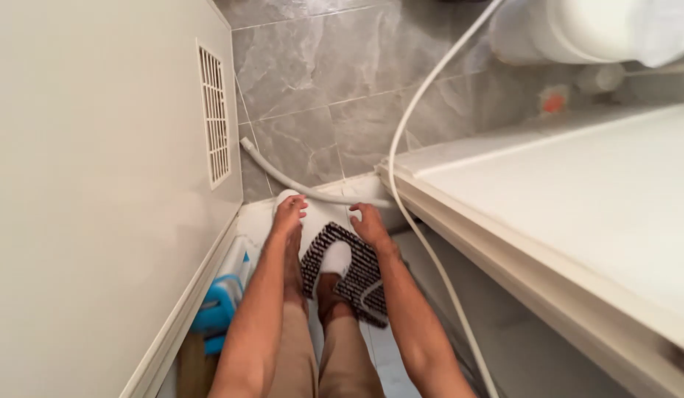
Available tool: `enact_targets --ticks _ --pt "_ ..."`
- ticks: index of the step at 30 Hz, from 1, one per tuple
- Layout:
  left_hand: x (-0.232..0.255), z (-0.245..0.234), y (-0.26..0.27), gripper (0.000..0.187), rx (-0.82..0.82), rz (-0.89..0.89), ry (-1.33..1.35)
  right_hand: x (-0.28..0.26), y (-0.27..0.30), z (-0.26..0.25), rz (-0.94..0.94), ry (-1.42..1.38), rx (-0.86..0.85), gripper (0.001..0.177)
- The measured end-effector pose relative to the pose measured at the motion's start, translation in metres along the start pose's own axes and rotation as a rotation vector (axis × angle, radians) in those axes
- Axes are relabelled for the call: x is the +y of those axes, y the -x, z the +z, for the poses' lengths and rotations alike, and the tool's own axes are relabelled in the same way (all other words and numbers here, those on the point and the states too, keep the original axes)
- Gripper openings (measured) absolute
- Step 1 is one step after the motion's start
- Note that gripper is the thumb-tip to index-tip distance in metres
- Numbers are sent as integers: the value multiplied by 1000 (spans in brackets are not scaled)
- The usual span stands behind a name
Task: Connecting a washing machine inlet hose to a water faucet and the machine itself.
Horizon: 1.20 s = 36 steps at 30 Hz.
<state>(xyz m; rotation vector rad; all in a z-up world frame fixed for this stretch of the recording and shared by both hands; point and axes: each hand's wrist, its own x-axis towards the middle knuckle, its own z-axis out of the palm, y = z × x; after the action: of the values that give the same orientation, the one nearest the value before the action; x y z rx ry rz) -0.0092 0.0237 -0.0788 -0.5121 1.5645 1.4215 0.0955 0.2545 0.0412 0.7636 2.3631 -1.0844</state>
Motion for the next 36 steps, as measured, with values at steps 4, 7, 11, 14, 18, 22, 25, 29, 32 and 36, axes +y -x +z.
enact_targets --ticks 4,7,11,14,18,22,25,29,32,36 --pt "40 14 0 42 1 -91 -56 62 -84 61 84 235 -106 33" --pt "13 15 -23 44 -18 -80 202 110 -122 110 153 461 -244 60" --pt "-16 17 -51 43 -15 -134 143 128 -151 136 195 754 -383 99" --pt "-28 20 -75 41 -72 -124 -59 158 -167 148 221 833 -489 87" --pt "-8 30 -72 37 -53 62 -153 193 -191 130 206 562 -187 68" --pt "7 45 -48 36 8 115 -137 179 -220 69 252 250 199 78" --pt "22 56 -2 34 58 150 -166 142 -207 29 332 213 242 78" --pt "74 57 70 33 20 112 -122 67 -164 -5 143 -46 190 69" --pt "75 35 102 34 -47 103 -93 43 -112 2 -52 -216 170 65" --pt "141 6 159 34 -135 203 -61 -37 -11 -32 -102 -546 107 57"
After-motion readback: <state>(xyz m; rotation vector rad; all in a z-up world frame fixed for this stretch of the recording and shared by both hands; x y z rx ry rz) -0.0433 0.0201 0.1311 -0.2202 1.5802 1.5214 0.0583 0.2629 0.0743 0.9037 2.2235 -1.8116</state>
